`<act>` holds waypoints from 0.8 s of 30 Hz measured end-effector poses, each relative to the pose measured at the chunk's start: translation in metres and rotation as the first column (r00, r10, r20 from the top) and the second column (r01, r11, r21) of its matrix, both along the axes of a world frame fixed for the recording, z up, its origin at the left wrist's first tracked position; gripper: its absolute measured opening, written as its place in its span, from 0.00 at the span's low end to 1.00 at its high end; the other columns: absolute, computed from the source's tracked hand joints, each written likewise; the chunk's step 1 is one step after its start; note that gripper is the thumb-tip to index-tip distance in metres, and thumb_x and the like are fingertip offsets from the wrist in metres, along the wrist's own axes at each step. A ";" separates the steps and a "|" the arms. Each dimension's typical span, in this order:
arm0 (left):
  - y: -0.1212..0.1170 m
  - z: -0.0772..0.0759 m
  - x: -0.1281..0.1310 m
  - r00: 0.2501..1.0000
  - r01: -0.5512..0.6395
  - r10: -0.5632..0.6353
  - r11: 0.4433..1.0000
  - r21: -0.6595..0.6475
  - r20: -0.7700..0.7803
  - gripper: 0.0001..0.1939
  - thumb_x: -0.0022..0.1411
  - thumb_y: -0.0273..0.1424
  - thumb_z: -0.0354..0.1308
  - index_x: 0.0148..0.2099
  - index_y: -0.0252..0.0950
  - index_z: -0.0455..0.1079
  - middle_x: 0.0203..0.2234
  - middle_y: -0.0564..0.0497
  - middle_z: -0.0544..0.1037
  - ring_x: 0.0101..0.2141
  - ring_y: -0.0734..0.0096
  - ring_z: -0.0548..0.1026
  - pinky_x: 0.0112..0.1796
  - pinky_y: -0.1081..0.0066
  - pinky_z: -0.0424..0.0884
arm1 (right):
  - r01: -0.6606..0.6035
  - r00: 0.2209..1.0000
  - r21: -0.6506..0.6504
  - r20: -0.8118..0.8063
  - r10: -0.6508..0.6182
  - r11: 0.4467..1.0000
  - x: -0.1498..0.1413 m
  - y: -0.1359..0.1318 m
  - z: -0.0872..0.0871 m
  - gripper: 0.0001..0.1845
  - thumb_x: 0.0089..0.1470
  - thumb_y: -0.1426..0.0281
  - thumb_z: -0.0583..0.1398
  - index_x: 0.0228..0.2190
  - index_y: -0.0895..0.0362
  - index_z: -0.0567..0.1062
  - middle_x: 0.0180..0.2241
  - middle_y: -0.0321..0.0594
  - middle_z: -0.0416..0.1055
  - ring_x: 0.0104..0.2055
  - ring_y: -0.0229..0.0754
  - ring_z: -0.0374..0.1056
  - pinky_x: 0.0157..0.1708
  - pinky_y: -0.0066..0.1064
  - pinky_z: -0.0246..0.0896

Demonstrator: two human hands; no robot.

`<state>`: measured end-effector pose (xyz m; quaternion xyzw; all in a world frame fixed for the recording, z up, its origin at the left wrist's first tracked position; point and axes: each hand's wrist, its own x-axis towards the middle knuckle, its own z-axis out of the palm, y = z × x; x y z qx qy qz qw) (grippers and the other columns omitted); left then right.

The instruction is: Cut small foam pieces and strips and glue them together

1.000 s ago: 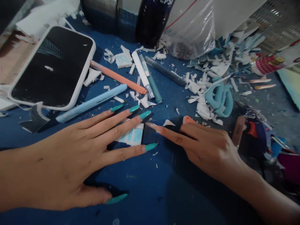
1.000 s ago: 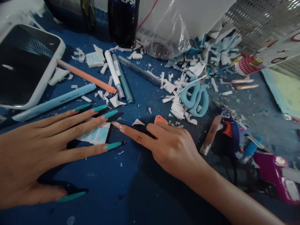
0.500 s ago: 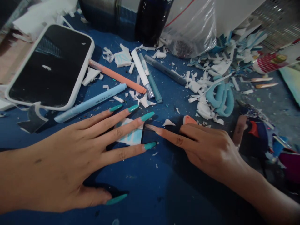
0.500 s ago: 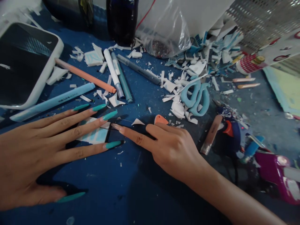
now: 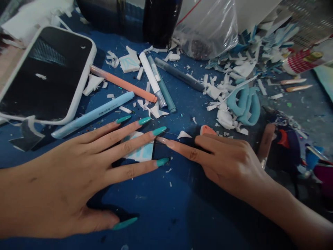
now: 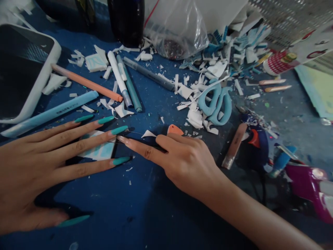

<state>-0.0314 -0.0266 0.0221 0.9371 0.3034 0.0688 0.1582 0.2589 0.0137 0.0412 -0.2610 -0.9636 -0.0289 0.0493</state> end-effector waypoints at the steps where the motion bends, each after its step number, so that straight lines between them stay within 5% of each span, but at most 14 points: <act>1: 0.000 0.000 0.001 1.000 0.006 -0.006 1.000 0.016 0.000 0.39 0.56 0.55 0.51 0.66 0.52 0.48 0.67 0.60 0.46 0.65 0.51 0.46 0.64 0.52 0.45 | 0.002 1.000 -0.003 -0.001 -0.002 1.000 0.000 0.000 0.000 0.29 0.59 0.82 0.46 0.57 0.50 0.65 0.20 0.32 0.59 0.20 0.33 0.54 0.21 0.24 0.49; 6: -0.002 0.000 0.003 1.000 -0.003 0.004 0.998 0.059 -0.026 0.36 0.59 0.52 0.46 0.67 0.51 0.45 0.67 0.62 0.43 0.64 0.48 0.48 0.63 0.50 0.37 | 0.014 1.000 -0.032 0.017 -0.013 0.999 0.000 -0.001 0.000 0.29 0.60 0.82 0.46 0.57 0.48 0.65 0.20 0.32 0.60 0.21 0.34 0.56 0.21 0.25 0.49; 11: 0.000 -0.001 0.002 0.997 0.044 -0.034 0.988 0.146 -0.067 0.42 0.55 0.57 0.49 0.67 0.47 0.47 0.68 0.55 0.43 0.66 0.55 0.42 0.64 0.63 0.31 | 0.024 1.000 -0.027 -0.004 -0.024 0.999 0.000 -0.002 -0.002 0.30 0.60 0.83 0.46 0.58 0.48 0.64 0.20 0.31 0.59 0.21 0.33 0.54 0.21 0.25 0.49; 24: -0.004 0.000 0.001 0.996 -0.022 0.029 0.996 0.089 -0.082 0.35 0.60 0.54 0.43 0.66 0.52 0.46 0.67 0.65 0.45 0.65 0.50 0.48 0.63 0.50 0.41 | 0.045 0.999 -0.003 0.011 -0.045 0.999 0.001 -0.005 -0.002 0.27 0.60 0.81 0.46 0.56 0.50 0.67 0.20 0.31 0.60 0.21 0.33 0.55 0.23 0.26 0.49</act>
